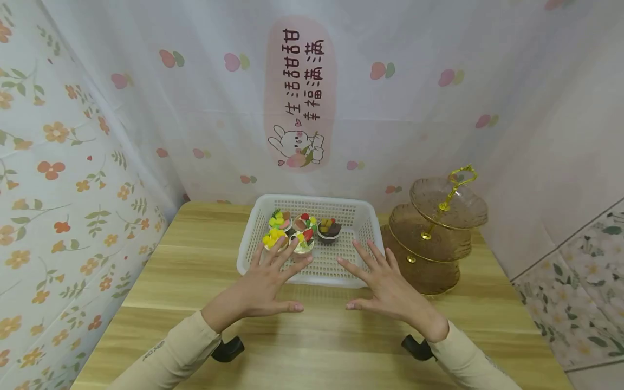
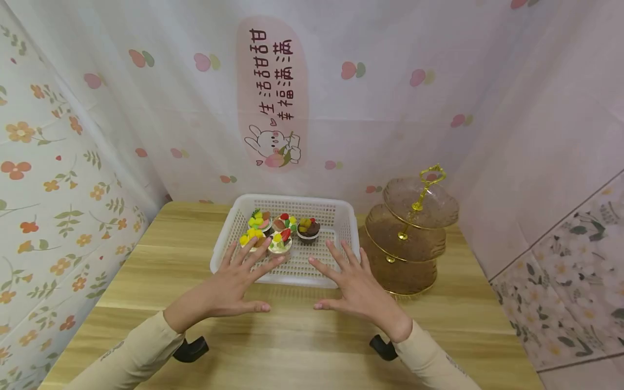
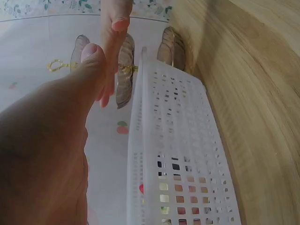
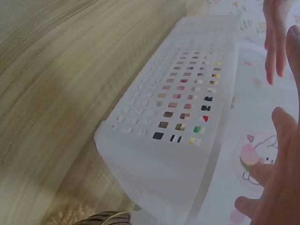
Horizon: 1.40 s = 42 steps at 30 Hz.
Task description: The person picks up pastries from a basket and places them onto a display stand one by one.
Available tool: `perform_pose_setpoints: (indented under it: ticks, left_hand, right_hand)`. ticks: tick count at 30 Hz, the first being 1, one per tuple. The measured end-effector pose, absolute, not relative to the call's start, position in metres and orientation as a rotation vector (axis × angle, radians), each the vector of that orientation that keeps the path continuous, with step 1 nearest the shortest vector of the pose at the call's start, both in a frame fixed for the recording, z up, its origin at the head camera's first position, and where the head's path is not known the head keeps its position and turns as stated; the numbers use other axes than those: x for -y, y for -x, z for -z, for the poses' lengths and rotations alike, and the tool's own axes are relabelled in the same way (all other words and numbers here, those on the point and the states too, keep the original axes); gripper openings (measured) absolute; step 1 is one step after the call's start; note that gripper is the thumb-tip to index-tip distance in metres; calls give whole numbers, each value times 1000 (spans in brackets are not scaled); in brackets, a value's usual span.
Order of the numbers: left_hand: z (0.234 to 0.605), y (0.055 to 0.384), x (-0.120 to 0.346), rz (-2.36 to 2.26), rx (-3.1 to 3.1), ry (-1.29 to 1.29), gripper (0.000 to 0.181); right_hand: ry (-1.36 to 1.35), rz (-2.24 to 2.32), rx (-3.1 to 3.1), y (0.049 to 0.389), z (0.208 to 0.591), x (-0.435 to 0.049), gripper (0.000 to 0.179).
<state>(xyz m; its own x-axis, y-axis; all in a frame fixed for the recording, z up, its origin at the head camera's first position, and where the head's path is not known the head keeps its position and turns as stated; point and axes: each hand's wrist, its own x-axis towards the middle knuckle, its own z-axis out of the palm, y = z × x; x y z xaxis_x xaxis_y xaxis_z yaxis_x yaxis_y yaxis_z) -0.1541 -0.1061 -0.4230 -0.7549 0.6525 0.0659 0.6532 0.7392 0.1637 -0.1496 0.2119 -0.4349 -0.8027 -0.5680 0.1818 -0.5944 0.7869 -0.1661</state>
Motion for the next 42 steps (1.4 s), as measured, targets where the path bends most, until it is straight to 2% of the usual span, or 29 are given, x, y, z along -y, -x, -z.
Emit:
perform_pose_setpoints:
  ticks: [7, 11, 16, 20, 29, 34, 42]
  left_hand:
    - [425, 159, 117, 389, 2943, 1020, 89]
    - [428, 164, 139, 534, 2956, 862, 92]
    - [433, 171, 167, 577, 3026, 598, 99]
    - [439, 173, 177, 587, 3079, 458, 103]
    - [453, 174, 180, 551, 3130, 311, 109]
    - [455, 176, 178, 566, 3157, 292, 109]
    - [455, 175, 173, 579, 3160, 274, 107]
  right_hand:
    - [-953, -361, 2859, 154, 429, -210, 92]
    - [-922, -594, 2874, 171, 415, -203, 94]
    - [-680, -1030, 2906, 207, 398, -190, 100]
    - [-439, -1371, 2894, 239, 395, -181, 96]
    - [-171, -1663, 2917, 299, 416, -163, 87]
    - [-63, -1759, 2951, 311, 434, -168, 83]
    - [-72, -1723, 3038, 315, 467, -180, 81]
